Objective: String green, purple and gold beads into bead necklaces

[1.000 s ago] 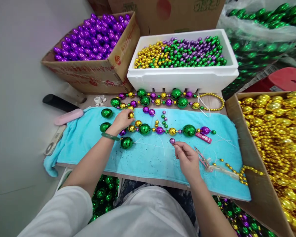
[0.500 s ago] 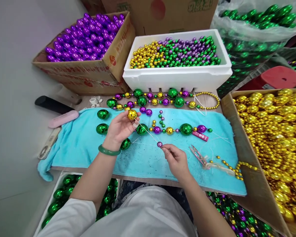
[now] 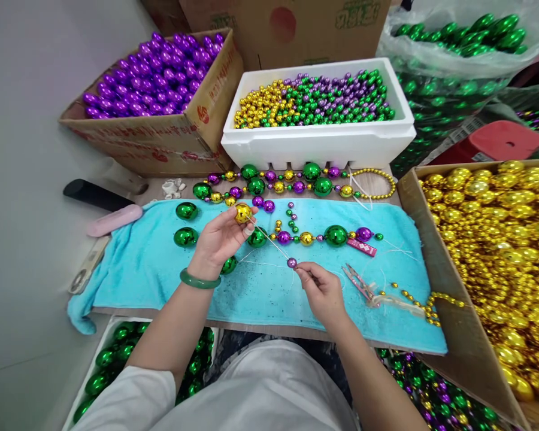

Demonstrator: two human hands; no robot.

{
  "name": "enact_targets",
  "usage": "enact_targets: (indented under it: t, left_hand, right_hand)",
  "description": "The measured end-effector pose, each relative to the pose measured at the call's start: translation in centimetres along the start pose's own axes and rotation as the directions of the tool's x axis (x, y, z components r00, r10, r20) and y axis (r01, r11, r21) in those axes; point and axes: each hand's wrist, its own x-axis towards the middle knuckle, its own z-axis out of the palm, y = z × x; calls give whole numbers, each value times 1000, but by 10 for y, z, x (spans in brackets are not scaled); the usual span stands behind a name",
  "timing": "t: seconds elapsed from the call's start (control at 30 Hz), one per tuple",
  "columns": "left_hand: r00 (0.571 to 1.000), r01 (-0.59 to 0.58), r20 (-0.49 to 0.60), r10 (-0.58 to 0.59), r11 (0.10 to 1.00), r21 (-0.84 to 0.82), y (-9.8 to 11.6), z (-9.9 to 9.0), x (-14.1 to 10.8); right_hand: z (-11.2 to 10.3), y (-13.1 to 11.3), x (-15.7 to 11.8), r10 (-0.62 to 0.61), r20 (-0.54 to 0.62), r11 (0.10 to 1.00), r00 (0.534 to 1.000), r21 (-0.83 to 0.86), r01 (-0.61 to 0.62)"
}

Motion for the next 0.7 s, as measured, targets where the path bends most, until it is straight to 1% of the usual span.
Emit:
enact_targets:
  t: [0.27, 0.43, 0.57, 0.7]
  left_hand:
    - [1000, 5, 15, -5, 1000, 15, 0, -2, 3]
    - [994, -69, 91, 61, 993, 92, -9, 3, -4]
    - [988, -86, 138, 65, 985, 147, -17, 11, -12]
    - [982, -129, 163, 99, 974, 184, -17, 14, -16]
  right_hand:
    - [-1, -1, 1, -1, -7, 1000, 1000, -15, 1]
    - [-2, 2, 1, 5, -6, 1000, 1000, -10, -5]
    - [-1, 3, 3, 14, -17, 1000, 1000, 8, -14]
    - [-2, 2, 4, 20, -29, 1000, 999, 13, -19]
